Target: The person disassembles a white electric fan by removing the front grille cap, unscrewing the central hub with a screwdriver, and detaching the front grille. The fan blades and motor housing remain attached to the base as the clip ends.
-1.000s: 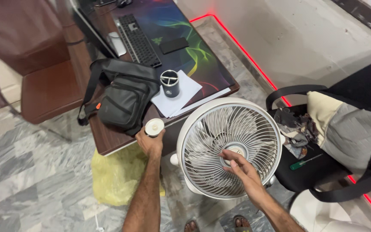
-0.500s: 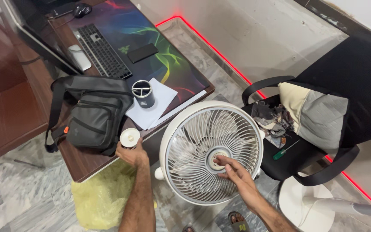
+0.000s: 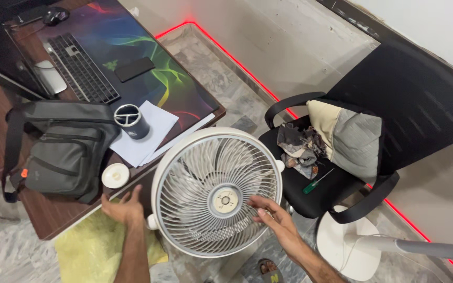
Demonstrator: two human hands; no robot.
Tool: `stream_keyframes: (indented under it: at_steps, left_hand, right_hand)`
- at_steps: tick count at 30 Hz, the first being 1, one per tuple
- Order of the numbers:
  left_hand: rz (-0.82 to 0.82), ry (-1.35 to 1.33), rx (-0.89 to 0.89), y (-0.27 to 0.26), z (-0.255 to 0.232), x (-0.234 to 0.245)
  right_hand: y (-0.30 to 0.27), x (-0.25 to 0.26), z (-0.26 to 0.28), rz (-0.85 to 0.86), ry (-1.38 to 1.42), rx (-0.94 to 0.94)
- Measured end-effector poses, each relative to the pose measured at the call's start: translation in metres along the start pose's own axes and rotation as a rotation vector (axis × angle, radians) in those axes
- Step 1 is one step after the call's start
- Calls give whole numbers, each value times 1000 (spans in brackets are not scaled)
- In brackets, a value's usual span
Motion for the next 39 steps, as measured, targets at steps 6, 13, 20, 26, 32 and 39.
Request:
stream_keyframes:
  at_steps: [6,13,20,26,32,39]
  left_hand:
    - [-144,-75,-432,-143,-49,76]
    - [431,-14,-325,-381,-72,-28]
    - [1034,191,-430,-495,-19,-208]
    - [1259,666,-648,-533,90,-323]
    - [1239,1031,-727,-555,179,-397]
    - [1282,956,-427,-562,248,-405]
  right_hand:
    - [-16,79,-36,-110,-9,-14]
    - [-38,180,-77,-277,-32,-195]
    - [-48,281,-115,-428,-62,-211]
    - [-30,349,-146,-439,-265,-219]
    - [-18,382,-170,-436,-230,-205]
    - [-23,388,-164,-454,-241,-263]
Point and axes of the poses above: each hand's wrist, its own y-axis towards the middle knuckle, its own x-axis out of the back of the hand, z = x × y, the point moved 4 cm from there along y, towards the middle knuckle, and after that the axes turned 5 degrees about x, right-handed, at the moved point
